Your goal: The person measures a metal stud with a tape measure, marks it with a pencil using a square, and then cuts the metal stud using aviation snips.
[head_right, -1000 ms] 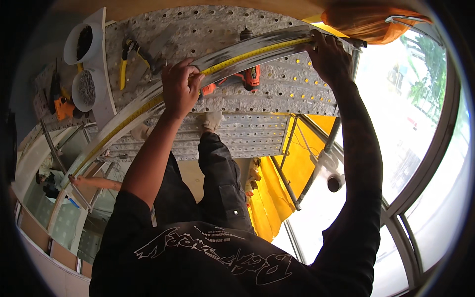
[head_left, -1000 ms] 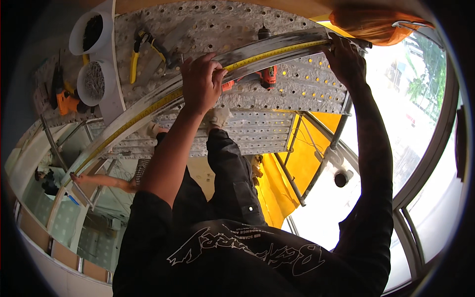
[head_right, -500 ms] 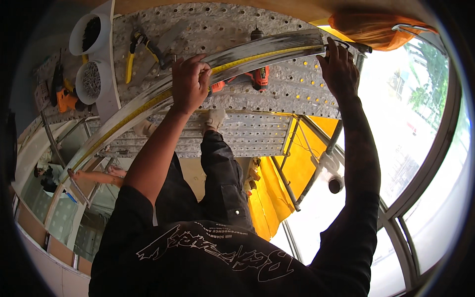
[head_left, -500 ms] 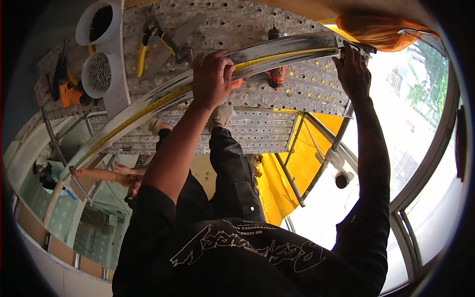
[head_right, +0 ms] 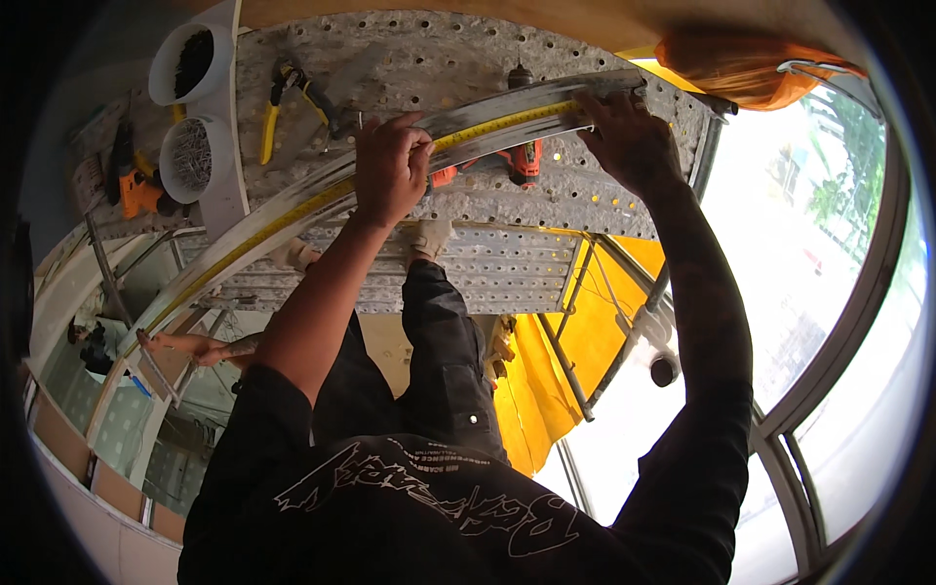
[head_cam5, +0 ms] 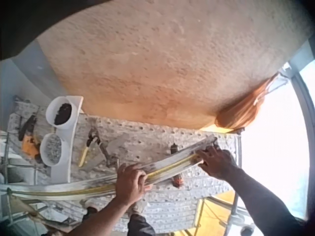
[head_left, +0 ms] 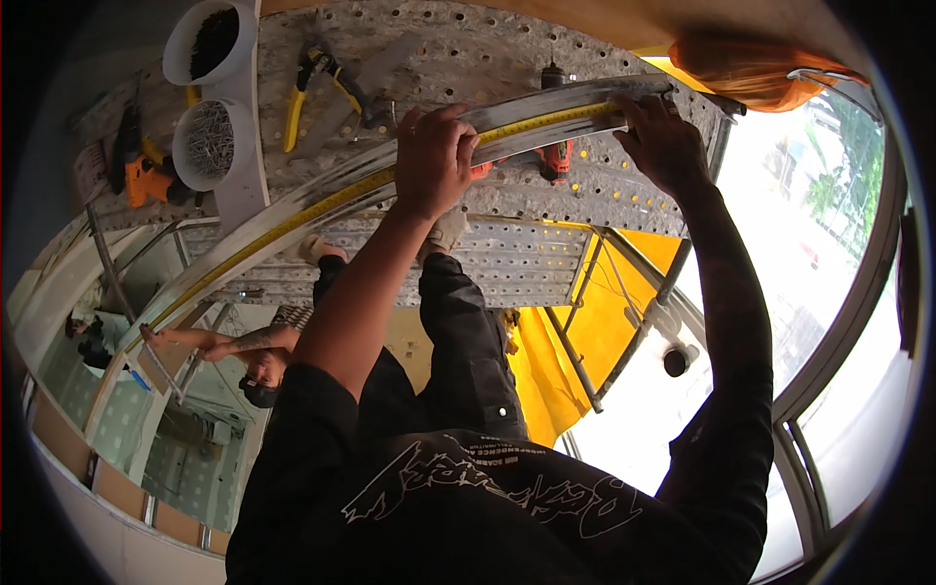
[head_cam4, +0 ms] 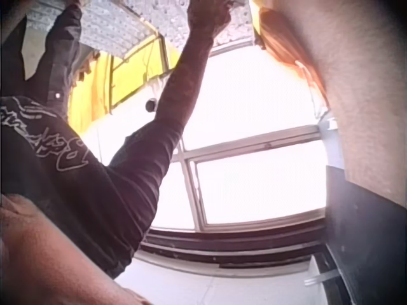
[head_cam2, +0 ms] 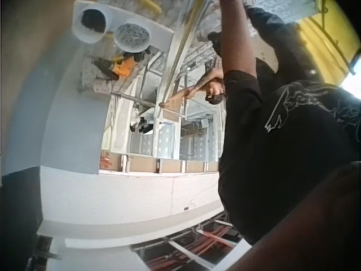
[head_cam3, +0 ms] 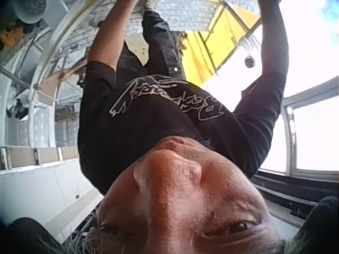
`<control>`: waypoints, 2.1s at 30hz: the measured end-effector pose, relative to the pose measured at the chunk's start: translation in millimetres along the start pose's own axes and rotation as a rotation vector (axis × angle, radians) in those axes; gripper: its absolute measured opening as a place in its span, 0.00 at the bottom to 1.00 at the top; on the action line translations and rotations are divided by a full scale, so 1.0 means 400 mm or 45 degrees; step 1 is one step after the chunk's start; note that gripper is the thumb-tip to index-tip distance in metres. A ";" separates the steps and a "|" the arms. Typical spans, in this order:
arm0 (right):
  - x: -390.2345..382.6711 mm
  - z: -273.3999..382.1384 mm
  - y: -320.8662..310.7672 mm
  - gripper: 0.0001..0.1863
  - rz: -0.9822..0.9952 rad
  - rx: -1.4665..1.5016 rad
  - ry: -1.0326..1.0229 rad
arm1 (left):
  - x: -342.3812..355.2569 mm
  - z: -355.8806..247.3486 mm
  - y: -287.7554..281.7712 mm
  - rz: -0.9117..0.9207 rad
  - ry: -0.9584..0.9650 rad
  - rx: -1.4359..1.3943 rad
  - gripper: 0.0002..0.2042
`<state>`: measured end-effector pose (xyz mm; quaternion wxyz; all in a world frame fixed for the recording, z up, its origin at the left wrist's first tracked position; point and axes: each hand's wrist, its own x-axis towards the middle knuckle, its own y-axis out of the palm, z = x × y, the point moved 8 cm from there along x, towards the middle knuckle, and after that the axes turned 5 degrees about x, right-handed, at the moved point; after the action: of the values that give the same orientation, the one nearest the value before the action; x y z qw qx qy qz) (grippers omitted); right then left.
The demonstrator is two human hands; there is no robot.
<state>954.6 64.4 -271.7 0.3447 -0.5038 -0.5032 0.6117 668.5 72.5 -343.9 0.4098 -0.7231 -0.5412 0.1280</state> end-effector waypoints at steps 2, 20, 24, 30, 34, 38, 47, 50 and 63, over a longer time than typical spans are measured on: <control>0.013 0.011 0.001 0.30 0.061 -0.005 0.008 | 0.000 0.000 -0.009 -0.001 0.003 0.004 0.07; -0.188 0.352 -0.266 0.22 0.761 0.310 0.007 | -0.587 0.366 -0.838 1.117 -0.849 0.110 0.15; -0.215 0.438 -0.365 0.19 0.672 0.341 0.040 | -0.673 0.451 -0.971 1.196 -0.618 0.449 0.14; -0.268 0.543 -0.463 0.21 0.763 0.320 0.139 | -0.697 0.537 -1.058 1.170 -0.806 0.339 0.13; -0.358 0.551 -0.451 0.29 0.842 0.248 0.094 | -0.713 0.545 -1.063 1.161 -0.689 0.235 0.24; -0.431 0.626 -0.594 0.37 1.051 0.237 0.106 | -0.658 0.420 -1.112 1.125 -0.621 0.193 0.19; -0.596 0.501 -0.488 0.42 0.505 0.322 -0.580 | -0.501 0.262 -1.169 1.043 -0.355 0.219 0.34; -0.586 0.505 -0.551 0.48 0.723 0.669 0.143 | -0.468 0.194 -1.156 0.959 -0.343 0.107 0.33; -0.690 0.507 -0.961 0.31 0.521 0.197 0.280 | -0.418 0.082 -1.033 1.231 -0.363 0.318 0.34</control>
<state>796.5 -147.9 169.9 0.3038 -0.6310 -0.3019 0.6468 304.1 -28.8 -105.7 0.3092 -0.8116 -0.1764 0.4633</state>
